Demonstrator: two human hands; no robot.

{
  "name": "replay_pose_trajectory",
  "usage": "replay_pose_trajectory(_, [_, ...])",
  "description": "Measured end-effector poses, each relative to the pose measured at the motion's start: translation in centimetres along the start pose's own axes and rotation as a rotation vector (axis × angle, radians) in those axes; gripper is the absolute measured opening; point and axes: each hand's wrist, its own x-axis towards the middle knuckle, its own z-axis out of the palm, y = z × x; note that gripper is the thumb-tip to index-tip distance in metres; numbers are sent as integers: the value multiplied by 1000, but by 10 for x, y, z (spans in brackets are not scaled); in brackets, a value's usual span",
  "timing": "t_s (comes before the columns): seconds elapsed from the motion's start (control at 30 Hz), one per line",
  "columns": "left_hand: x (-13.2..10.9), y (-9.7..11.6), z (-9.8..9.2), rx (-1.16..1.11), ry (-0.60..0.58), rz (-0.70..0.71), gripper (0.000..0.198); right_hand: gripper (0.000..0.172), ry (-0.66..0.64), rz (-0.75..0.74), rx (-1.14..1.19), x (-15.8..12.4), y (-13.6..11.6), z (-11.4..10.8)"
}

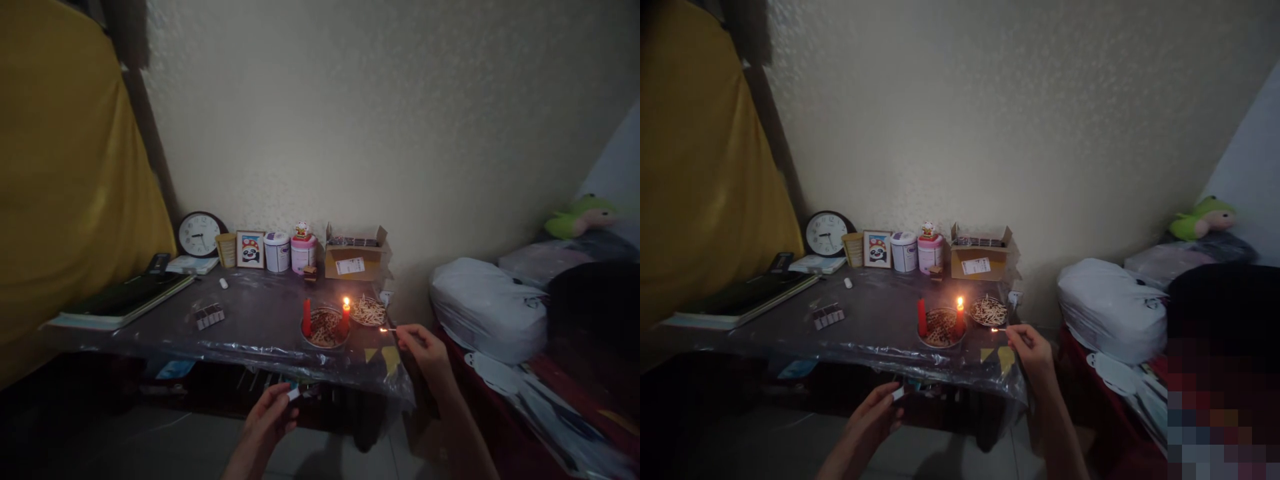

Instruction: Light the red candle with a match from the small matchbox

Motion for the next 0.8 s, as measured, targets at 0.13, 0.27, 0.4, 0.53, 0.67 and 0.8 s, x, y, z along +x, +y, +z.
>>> replay_pose_trajectory(0.13, [-1, 2, 3, 7, -10, -23, 47, 21, -91, 84, 248, -1, -3, 0])
replay_pose_trajectory(0.27, [-6, 5, 6, 17, 16, -25, 46, 21, -64, 175, 221, 5, 18, 7])
replay_pose_trajectory(0.4, [-17, 11, 12, 26, -6, -19, 43, 23, -16, 246, 260, 9, 22, 9])
replay_pose_trajectory(0.53, [-25, 16, 17, 33, -17, -2, 39, 17, -133, 87, 265, -1, 2, 0])
replay_pose_trajectory(0.67, [-25, 16, 18, 39, -26, -2, 38, 15, -228, -20, 117, -5, 5, -1])
replay_pose_trajectory(0.8, [-21, 14, 16, 36, -1, -33, 40, 17, -95, -28, -148, 8, 33, 8])
